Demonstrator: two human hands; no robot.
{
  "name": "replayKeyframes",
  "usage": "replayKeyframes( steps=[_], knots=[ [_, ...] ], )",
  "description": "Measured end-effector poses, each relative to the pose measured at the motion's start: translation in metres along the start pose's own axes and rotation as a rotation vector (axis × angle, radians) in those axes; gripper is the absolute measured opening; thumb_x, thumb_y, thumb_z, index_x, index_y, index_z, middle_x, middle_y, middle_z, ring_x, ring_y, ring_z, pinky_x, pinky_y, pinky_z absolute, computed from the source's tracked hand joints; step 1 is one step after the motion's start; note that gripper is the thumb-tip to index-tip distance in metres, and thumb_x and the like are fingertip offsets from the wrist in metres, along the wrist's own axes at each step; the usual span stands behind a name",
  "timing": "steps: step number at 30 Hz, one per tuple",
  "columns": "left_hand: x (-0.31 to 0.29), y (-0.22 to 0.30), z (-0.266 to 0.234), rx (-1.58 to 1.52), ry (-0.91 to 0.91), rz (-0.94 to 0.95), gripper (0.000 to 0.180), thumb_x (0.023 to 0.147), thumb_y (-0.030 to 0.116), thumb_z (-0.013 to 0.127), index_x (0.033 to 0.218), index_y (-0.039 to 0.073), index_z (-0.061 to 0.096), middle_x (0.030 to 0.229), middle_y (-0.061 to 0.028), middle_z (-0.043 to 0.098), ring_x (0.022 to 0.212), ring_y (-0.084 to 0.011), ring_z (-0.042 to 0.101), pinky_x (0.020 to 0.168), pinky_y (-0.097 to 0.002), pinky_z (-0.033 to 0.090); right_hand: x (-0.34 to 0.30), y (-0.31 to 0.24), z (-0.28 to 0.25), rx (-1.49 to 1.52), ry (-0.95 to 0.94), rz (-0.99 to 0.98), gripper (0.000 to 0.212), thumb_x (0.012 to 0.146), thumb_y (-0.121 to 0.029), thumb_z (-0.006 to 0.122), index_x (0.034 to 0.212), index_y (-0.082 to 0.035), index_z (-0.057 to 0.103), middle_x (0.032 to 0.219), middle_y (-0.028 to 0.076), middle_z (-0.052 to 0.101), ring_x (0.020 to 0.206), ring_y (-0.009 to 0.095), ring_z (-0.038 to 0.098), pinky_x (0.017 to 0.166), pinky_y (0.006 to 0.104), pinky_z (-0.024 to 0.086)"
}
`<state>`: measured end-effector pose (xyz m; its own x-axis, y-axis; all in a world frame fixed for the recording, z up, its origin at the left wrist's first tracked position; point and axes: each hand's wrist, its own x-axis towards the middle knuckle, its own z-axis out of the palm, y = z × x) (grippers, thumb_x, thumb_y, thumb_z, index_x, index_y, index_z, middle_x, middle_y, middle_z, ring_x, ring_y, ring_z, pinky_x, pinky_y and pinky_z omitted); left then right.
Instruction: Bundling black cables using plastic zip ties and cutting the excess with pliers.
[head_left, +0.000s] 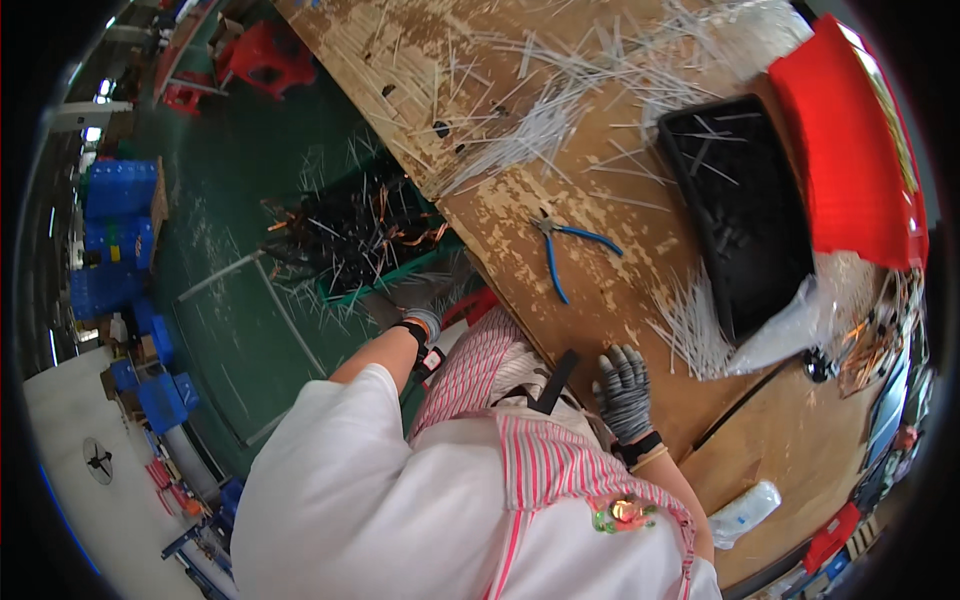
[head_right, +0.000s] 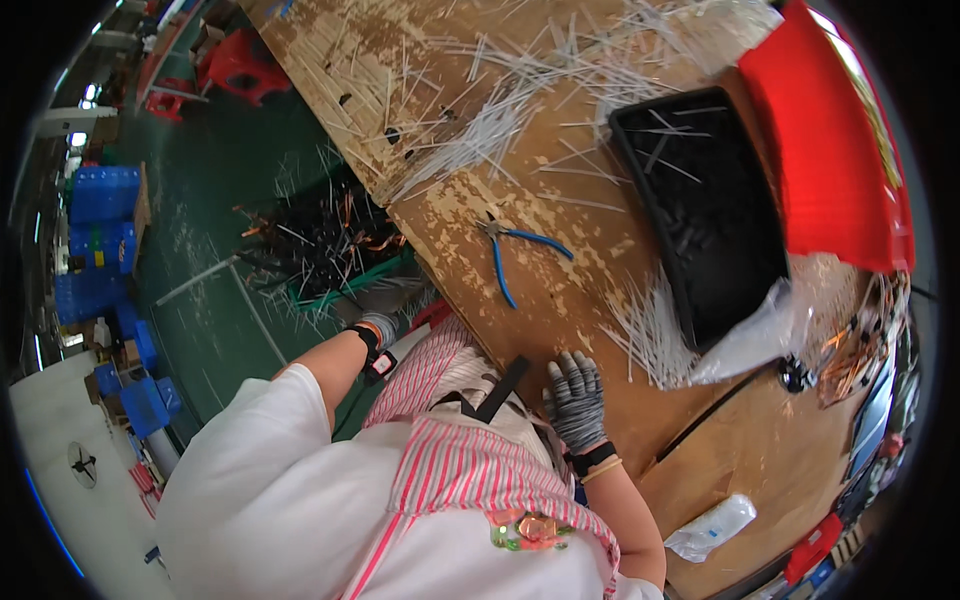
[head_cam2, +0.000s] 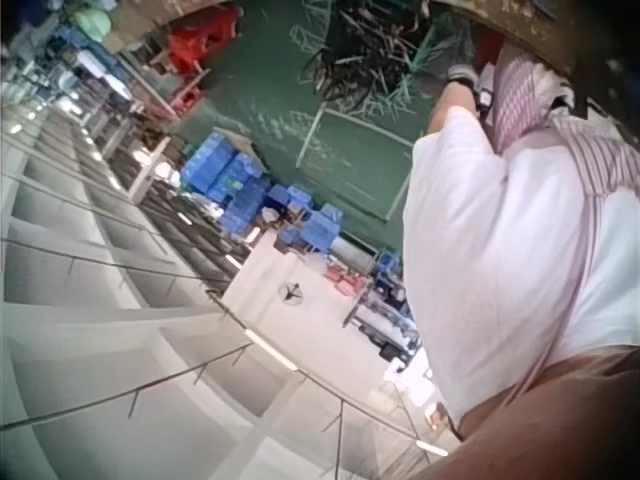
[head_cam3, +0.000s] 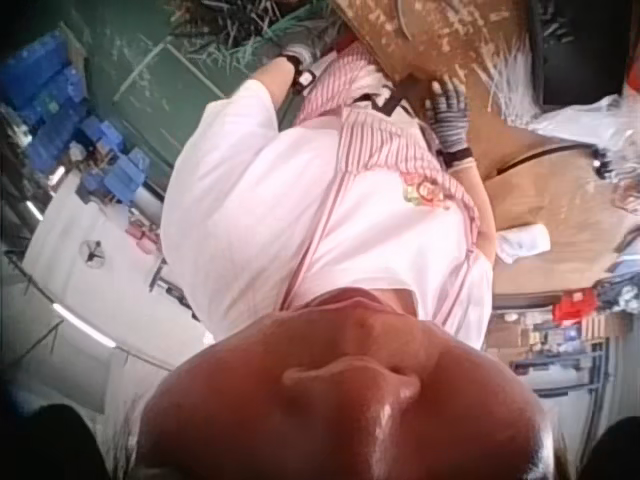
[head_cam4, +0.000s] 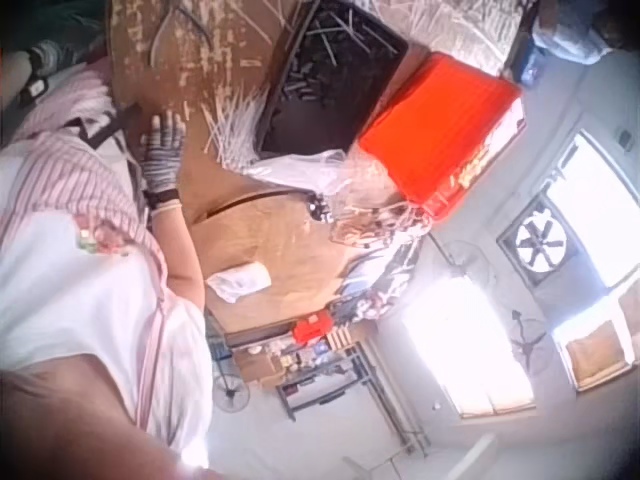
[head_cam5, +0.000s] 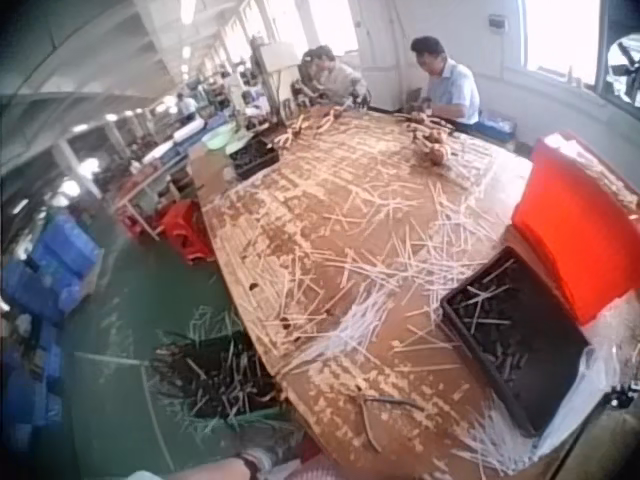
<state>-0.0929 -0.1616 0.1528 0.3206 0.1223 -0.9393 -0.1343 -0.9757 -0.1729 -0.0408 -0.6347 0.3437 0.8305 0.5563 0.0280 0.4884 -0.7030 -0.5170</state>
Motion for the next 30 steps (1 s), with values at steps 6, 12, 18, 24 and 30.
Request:
replayKeyframes(
  steps=[6,12,18,24,30],
  knots=[
    [0.010,0.000,-0.007,-0.380,-0.511,0.163,0.039,0.078,0.029,0.070,0.101,-0.003,0.071,0.117,-0.0202,0.065,0.108,-0.0306,0.064,0.087,-0.0402,0.050,-0.011,0.015,0.034,-0.215,-0.136,-0.030,0.050,0.092,-0.030,0.051,0.138,-0.010,0.045,0.146,0.015,0.040,0.138,0.034,0.033,0.114,0.0508,0.026],
    [0.006,0.008,0.060,-0.948,-0.466,-0.408,0.085,0.070,0.045,0.076,0.135,0.000,0.045,0.140,-0.0240,0.044,0.129,-0.0334,0.047,0.103,-0.0409,0.042,-0.001,0.016,0.034,-0.226,-0.190,-0.096,0.049,0.094,-0.035,0.050,0.136,-0.009,0.047,0.144,0.016,0.043,0.137,0.036,0.035,0.113,0.0528,0.026],
    [0.042,0.042,0.139,-1.042,-0.222,-0.609,0.105,0.069,0.055,0.075,0.148,0.004,0.027,0.151,-0.0234,0.030,0.136,-0.0332,0.038,0.107,-0.0411,0.040,-0.007,0.017,0.032,-0.251,-0.210,-0.080,0.046,0.098,-0.037,0.044,0.134,-0.008,0.047,0.142,0.018,0.043,0.136,0.039,0.036,0.112,0.0550,0.026],
    [0.053,0.052,0.161,-0.989,-0.147,-0.611,0.100,0.068,0.058,0.073,0.145,0.006,0.035,0.139,-0.0246,0.047,0.130,-0.0375,0.045,0.105,-0.0428,0.040,-0.014,0.015,0.030,-0.252,-0.241,-0.063,0.048,0.099,-0.039,0.043,0.136,-0.009,0.044,0.144,0.019,0.041,0.137,0.040,0.035,0.112,0.0565,0.025],
    [0.066,-0.006,0.156,-0.903,-0.263,-0.374,0.088,0.071,0.055,0.070,0.139,0.007,0.042,0.135,-0.0239,0.051,0.124,-0.0361,0.050,0.101,-0.0426,0.043,-0.021,0.019,0.032,-0.280,-0.249,-0.087,0.048,0.097,-0.036,0.045,0.137,-0.009,0.042,0.144,0.019,0.041,0.137,0.042,0.034,0.112,0.0582,0.025]
  ],
)
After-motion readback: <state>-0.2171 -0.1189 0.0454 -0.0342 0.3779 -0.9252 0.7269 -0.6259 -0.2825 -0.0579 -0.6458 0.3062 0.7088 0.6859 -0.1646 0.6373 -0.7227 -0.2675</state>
